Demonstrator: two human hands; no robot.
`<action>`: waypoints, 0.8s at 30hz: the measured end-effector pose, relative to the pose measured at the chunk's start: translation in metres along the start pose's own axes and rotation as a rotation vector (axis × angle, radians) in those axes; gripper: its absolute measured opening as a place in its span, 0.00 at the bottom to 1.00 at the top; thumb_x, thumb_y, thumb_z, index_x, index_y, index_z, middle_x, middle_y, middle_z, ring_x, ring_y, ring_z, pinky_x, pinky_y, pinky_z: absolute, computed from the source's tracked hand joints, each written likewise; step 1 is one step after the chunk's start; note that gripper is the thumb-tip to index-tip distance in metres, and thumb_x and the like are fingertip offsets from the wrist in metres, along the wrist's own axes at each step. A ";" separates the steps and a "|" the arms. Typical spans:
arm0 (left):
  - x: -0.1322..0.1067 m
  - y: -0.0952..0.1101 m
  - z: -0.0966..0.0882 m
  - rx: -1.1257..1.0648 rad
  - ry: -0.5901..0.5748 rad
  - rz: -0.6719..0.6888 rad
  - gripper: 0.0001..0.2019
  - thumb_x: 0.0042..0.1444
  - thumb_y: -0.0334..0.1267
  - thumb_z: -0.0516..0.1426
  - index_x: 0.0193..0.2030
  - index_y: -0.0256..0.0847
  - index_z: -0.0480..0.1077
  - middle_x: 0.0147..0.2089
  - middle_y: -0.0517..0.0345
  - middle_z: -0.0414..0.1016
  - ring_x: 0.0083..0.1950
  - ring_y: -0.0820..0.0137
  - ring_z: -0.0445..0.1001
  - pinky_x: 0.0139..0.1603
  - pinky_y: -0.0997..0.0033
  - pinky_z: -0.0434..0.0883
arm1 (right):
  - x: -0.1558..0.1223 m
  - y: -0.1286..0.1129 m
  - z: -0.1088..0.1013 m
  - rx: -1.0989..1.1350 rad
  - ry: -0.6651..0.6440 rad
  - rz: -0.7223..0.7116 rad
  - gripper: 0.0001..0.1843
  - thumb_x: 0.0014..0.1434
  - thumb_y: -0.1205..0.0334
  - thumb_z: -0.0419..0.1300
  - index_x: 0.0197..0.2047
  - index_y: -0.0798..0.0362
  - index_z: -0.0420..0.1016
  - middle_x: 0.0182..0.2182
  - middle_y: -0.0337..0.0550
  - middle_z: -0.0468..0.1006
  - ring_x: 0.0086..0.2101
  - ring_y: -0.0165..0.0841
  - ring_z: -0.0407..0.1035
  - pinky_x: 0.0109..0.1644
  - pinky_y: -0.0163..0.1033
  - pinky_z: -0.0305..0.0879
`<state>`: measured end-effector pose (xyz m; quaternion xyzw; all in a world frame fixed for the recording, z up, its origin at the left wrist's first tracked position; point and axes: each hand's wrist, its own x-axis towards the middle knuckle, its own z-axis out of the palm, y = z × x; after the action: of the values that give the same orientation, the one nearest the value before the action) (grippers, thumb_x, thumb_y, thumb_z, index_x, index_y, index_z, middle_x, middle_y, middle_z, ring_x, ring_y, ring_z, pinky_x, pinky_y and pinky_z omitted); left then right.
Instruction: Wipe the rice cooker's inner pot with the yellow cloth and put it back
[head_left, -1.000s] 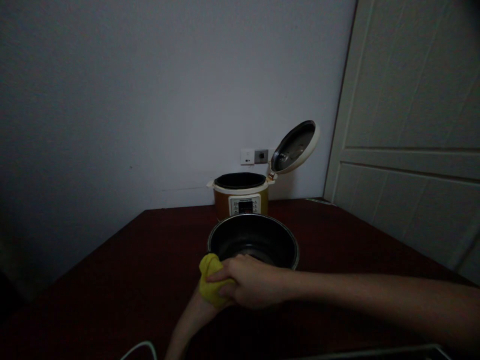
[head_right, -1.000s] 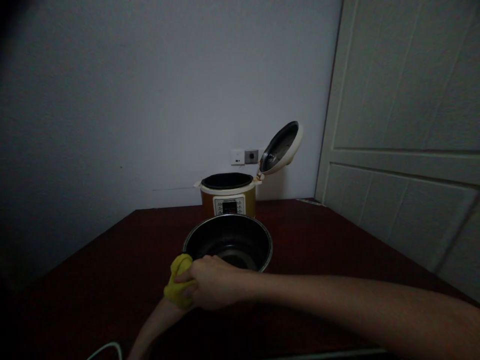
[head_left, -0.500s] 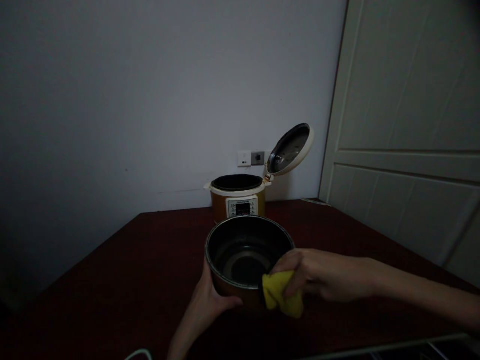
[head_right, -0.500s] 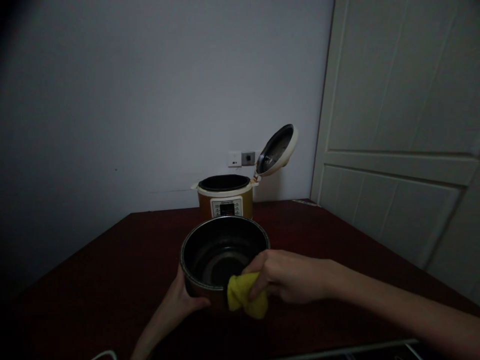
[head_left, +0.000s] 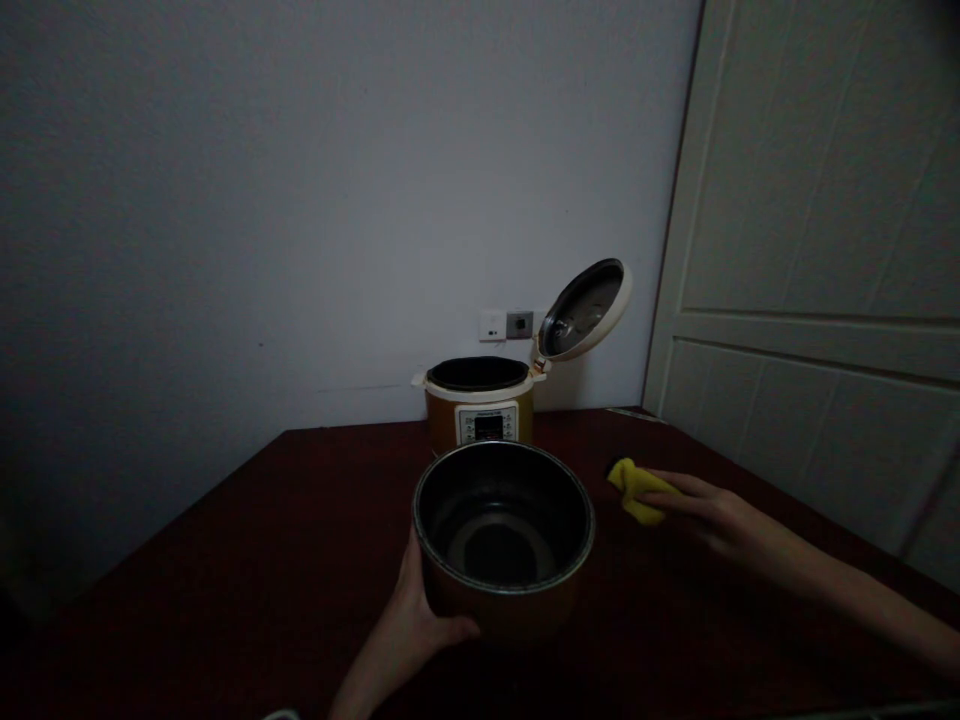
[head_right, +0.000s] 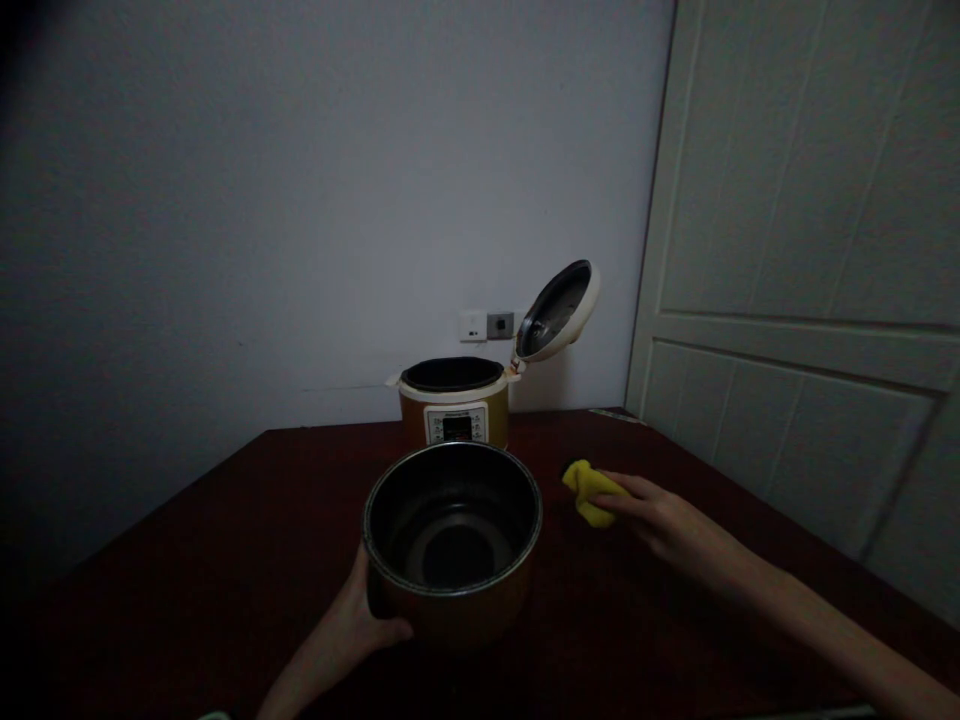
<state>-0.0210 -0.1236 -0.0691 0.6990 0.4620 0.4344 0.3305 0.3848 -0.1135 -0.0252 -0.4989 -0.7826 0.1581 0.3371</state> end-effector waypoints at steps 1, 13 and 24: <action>-0.002 0.001 -0.007 -0.001 -0.005 -0.022 0.61 0.38 0.49 0.67 0.70 0.37 0.32 0.70 0.38 0.44 0.70 0.52 0.46 0.68 0.51 0.48 | -0.002 0.011 0.003 -0.022 -0.034 -0.007 0.23 0.52 0.67 0.56 0.51 0.47 0.75 0.60 0.43 0.65 0.58 0.40 0.60 0.63 0.46 0.51; 0.036 0.041 -0.045 -0.046 0.472 -0.271 0.35 0.50 0.55 0.55 0.58 0.30 0.61 0.20 0.63 0.68 0.15 0.74 0.62 0.15 0.75 0.61 | 0.016 -0.039 0.017 0.437 -0.101 0.334 0.37 0.57 0.47 0.56 0.64 0.59 0.57 0.33 0.48 0.78 0.28 0.34 0.73 0.30 0.38 0.71; 0.068 0.045 -0.044 0.013 0.178 -0.383 0.31 0.51 0.54 0.55 0.56 0.32 0.66 0.31 0.53 0.76 0.29 0.68 0.74 0.24 0.74 0.67 | 0.044 -0.041 0.051 1.023 -0.213 0.580 0.33 0.57 0.45 0.57 0.58 0.57 0.60 0.28 0.46 0.76 0.25 0.30 0.73 0.21 0.28 0.66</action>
<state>-0.0317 -0.0734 0.0080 0.5593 0.6168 0.4207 0.3602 0.3096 -0.0887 -0.0218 -0.4480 -0.4686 0.6495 0.3972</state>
